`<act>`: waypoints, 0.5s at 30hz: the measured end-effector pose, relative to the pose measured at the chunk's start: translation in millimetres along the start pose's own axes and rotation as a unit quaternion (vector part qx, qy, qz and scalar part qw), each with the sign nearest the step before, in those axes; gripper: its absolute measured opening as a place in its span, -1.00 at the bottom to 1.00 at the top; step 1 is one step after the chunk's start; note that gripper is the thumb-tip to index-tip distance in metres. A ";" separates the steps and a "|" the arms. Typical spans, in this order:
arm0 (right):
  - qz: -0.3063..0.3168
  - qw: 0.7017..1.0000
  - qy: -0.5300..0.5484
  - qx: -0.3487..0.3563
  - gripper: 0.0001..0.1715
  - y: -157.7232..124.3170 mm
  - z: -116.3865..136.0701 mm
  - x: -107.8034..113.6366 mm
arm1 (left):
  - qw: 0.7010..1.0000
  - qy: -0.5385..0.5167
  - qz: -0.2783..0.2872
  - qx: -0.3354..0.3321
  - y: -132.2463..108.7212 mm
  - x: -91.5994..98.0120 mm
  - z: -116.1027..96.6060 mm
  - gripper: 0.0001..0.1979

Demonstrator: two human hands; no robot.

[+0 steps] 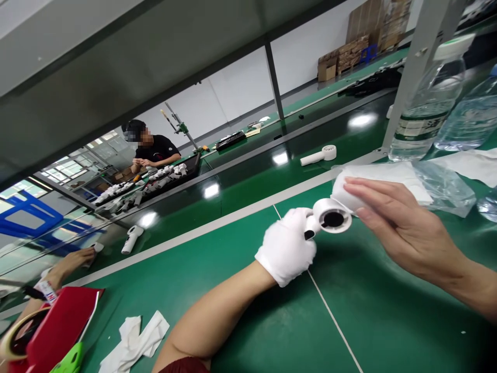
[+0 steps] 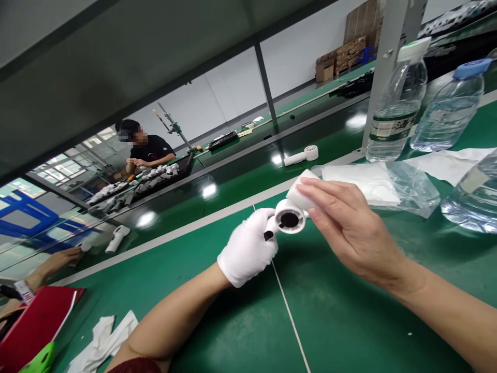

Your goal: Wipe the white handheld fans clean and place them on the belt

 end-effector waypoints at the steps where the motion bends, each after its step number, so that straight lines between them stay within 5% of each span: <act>1: -0.005 1.000 0.007 0.003 -0.41 0.1 3.5 -0.1 | 0.988 -0.145 0.046 0.025 -0.7 -3.9 -0.7 -0.69; 3: -0.021 1.000 0.001 0.008 -0.39 -0.3 8.6 -0.6 | 0.895 -0.413 0.144 0.091 -2.8 -14.6 -4.0 -0.71; 5: -0.036 0.999 -0.015 0.010 -0.33 -1.8 11.3 -2.6 | 0.760 -0.594 0.206 0.164 -4.6 -24.7 -8.4 -0.53; 8: -0.026 0.997 -0.055 0.050 -0.23 -6.0 17.2 -9.6 | 0.606 -0.736 0.196 0.230 -2.2 -30.7 -13.8 -0.31; 12: 0.027 0.992 -0.056 0.110 -0.21 -15.2 29.8 -20.5 | 0.485 -0.816 0.108 0.297 3.3 -25.1 -17.4 -0.34; 15: 0.065 0.984 -0.003 0.164 -0.22 -22.3 39.9 -23.8 | 0.453 -0.837 0.046 0.304 5.9 -18.7 -15.1 -0.40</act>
Point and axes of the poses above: each hand's wrist, its own y-axis towards the middle knuckle, its own x-axis out of the back of the hand, z = x × y, the point moved 3 cm from there along y, towards the middle knuckle, and after that the axes turned 7 degrees about -y, right-handed, at the moved point
